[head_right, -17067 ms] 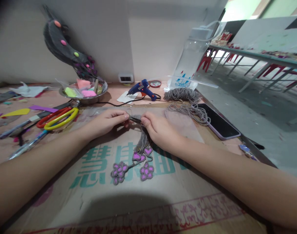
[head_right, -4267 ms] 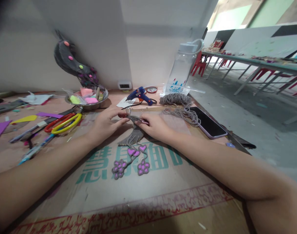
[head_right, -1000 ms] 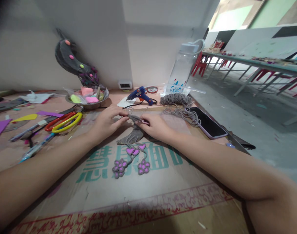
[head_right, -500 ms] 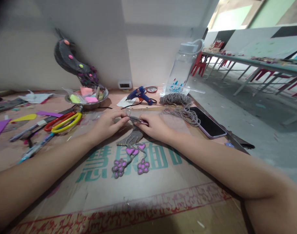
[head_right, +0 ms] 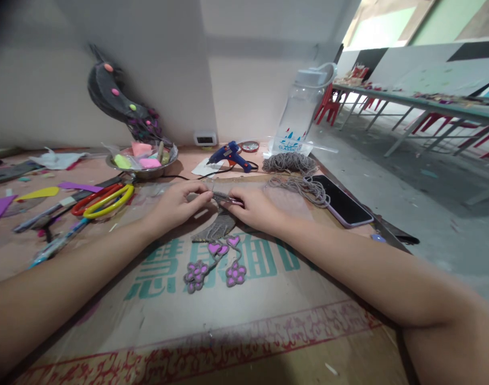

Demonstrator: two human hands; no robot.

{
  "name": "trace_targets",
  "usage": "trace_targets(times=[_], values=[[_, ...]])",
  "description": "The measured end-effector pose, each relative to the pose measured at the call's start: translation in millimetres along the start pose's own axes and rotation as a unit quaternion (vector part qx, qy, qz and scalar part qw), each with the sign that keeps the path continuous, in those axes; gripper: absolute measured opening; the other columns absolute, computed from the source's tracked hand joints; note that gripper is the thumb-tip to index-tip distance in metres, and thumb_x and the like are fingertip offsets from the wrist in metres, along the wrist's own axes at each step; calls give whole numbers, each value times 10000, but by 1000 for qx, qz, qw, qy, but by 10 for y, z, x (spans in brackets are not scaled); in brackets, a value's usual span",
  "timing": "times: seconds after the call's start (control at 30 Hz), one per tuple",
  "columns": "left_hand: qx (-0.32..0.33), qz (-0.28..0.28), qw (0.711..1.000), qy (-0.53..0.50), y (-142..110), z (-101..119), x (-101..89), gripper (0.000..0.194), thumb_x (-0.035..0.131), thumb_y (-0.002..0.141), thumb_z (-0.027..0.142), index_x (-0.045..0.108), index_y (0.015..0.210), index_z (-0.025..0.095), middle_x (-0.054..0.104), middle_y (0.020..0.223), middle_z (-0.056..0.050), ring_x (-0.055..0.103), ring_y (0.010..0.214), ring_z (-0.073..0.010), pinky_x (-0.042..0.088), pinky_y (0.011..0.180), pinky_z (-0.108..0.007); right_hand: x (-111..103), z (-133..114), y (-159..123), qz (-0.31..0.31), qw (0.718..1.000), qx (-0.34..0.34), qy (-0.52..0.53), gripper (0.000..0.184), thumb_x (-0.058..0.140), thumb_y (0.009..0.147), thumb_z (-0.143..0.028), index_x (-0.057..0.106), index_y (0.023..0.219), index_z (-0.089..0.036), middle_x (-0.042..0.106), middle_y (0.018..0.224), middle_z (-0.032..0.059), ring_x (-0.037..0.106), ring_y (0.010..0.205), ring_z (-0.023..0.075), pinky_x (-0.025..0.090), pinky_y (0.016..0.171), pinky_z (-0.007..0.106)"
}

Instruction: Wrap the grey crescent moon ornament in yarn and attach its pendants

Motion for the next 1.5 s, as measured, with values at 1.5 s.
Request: trace_targets(times=[1.5], values=[[-23, -44, 998, -36, -7, 16, 31, 331, 446, 923, 353, 630, 723, 165, 639, 714, -22, 588, 720, -184, 430, 659, -286, -16, -46, -6, -8, 1000, 2, -18, 293, 503, 928, -381, 526, 709, -188, 527, 637, -20, 430, 592, 119, 282, 564, 241]])
Point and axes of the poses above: each hand's wrist, its own y-axis towards the middle knuckle, its own x-axis out of the palm, z = x × y, the point moved 4 cm from there along y, towards the middle knuckle
